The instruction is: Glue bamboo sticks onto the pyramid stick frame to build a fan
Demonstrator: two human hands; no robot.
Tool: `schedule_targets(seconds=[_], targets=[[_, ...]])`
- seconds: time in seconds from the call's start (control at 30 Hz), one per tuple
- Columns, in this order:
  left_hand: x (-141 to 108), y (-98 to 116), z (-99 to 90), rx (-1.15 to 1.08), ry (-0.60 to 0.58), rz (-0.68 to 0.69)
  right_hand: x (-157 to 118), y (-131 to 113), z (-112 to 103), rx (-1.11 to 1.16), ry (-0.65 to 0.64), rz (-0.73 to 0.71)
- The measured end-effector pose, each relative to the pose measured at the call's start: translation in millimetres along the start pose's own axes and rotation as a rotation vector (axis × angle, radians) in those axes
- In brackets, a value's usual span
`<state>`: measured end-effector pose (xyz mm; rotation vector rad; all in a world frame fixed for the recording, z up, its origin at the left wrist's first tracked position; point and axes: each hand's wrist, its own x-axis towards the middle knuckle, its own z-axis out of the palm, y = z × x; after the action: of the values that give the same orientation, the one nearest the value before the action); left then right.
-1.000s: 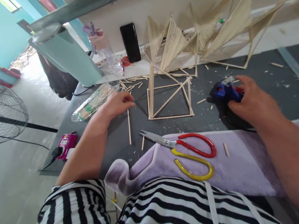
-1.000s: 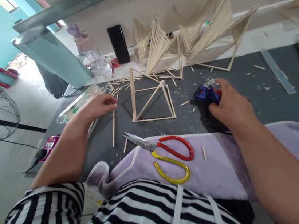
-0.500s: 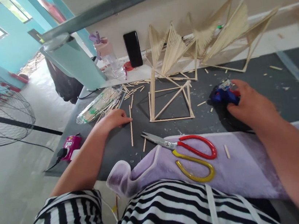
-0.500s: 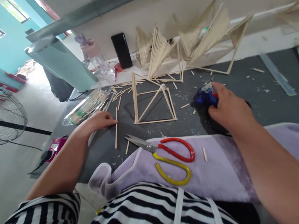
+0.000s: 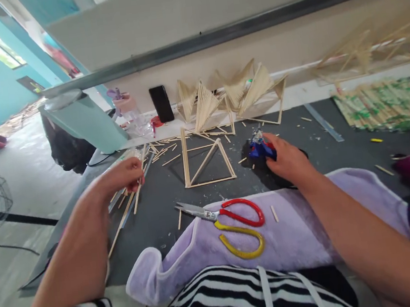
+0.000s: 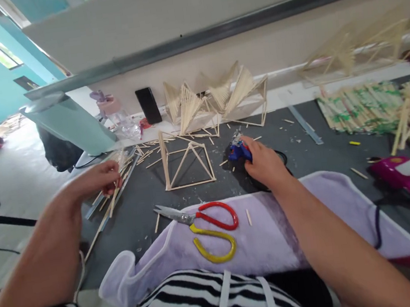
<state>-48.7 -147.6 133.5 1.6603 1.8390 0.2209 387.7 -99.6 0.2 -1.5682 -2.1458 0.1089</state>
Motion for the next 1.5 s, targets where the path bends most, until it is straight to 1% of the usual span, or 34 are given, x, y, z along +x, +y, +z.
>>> schedule_targets(seconds=[0.03, 0.1, 0.13, 0.2, 0.27, 0.3, 0.37, 0.43, 0.47, 0.53, 0.57, 0.63, 0.67, 0.73, 0.77, 0.8, 0.83, 0.87, 0.9, 0.97, 1.03, 1.13, 1.2, 1.33, 1.4, 1.43, 1.5], targets=[[-5.6, 11.8, -9.5, -0.07, 0.007, 0.046, -0.1, -0.7, -0.2, 0.01, 0.006, -0.013], [-15.3, 40.8, -23.3, -0.286, 0.068, 0.215, -0.4, -2.2, -0.9, 0.031, 0.021, -0.029], [-19.3, 56.7, -27.3, -0.352, 0.132, 0.309, -0.7, -2.8, -1.1, 0.047, 0.031, -0.035], [-25.7, 87.5, -30.3, -0.416, 0.23, 0.481, -2.0, -3.2, -0.9, 0.097, 0.064, -0.037], [-29.9, 111.5, -28.6, -0.47, 0.331, 0.637, -3.5, -2.1, 0.9, 0.17, 0.098, -0.034], [-30.9, 119.5, -27.0, -0.513, 0.377, 0.702, -4.2, -0.9, 2.5, 0.212, 0.119, -0.031], [-29.3, 126.3, -23.5, -0.654, 0.466, 0.85, -4.7, 2.3, 6.5, 0.297, 0.175, -0.039], [-21.4, 123.3, -20.3, -0.823, 0.53, 0.972, -4.1, 5.8, 10.2, 0.394, 0.245, -0.044], [-15.1, 119.7, -18.7, -0.892, 0.541, 0.997, -3.4, 7.1, 11.3, 0.455, 0.286, -0.023], [0.8, 112.0, -14.7, -0.976, 0.499, 0.957, -1.4, 8.2, 11.6, 0.628, 0.345, 0.094], [9.2, 109.1, -12.3, -0.998, 0.446, 0.913, -0.1, 7.6, 10.7, 0.719, 0.365, 0.172], [24.3, 106.8, -7.2, -1.039, 0.307, 0.85, 3.9, 4.0, 6.4, 0.867, 0.382, 0.296], [30.1, 107.4, -4.6, -1.041, 0.216, 0.82, 6.6, 0.6, 2.8, 0.916, 0.385, 0.325], [37.6, 111.2, 0.3, -1.038, 0.104, 0.764, 13.7, -10.5, -7.9, 0.981, 0.402, 0.318], [39.5, 113.8, 2.8, -1.03, 0.063, 0.735, 17.6, -18.6, -15.1, 1.048, 0.409, 0.304], [40.5, 116.4, 5.3, -1.027, 0.038, 0.714, 21.4, -28.5, -23.3, 1.125, 0.411, 0.282], [41.0, 119.0, 7.8, -1.026, 0.017, 0.698, 24.9, -40.0, -31.9, 1.261, 0.4, 0.252], [41.4, 121.2, 10.5, -1.029, 0.0, 0.688, 27.8, -52.7, -40.3, 1.392, 0.375, 0.216], [42.0, 123.2, 13.3, -1.033, -0.016, 0.684, 30.0, -66.3, -47.8, 1.459, 0.344, 0.179], [44.5, 126.6, 19.8, -1.043, -0.053, 0.689, 31.5, -93.9, -57.3, 1.476, 0.329, 0.138], [48.2, 129.8, 27.7, -1.048, -0.094, 0.708, 29.4, -118.6, -57.8, 1.448, 0.346, 0.128], [53.4, 135.8, 41.9, -1.055, -0.113, 0.734, 23.5, -143.3, -45.6, 1.493, 0.277, 0.146], [54.9, 140.4, 51.4, -1.063, -0.118, 0.732, 20.8, -150.6, -35.8, 1.53, 0.257, 0.175], [51.7, 147.8, 63.7, -1.033, -0.154, 0.728, 17.9, -153.1, -25.0, 1.535, 0.305, 0.255], [48.2, 148.0, 62.7, -0.985, -0.159, 0.745, 14.7, -152.8, -22.0, 1.55, 0.287, 0.276], [46.3, 146.8, 59.9, -0.955, -0.142, 0.754, 12.5, -152.1, -20.2, 1.554, 0.27, 0.275], [42.9, 141.8, 49.9, -0.894, -0.059, 0.753, 8.4, -147.7, -16.1, 1.526, 0.252, 0.264]])
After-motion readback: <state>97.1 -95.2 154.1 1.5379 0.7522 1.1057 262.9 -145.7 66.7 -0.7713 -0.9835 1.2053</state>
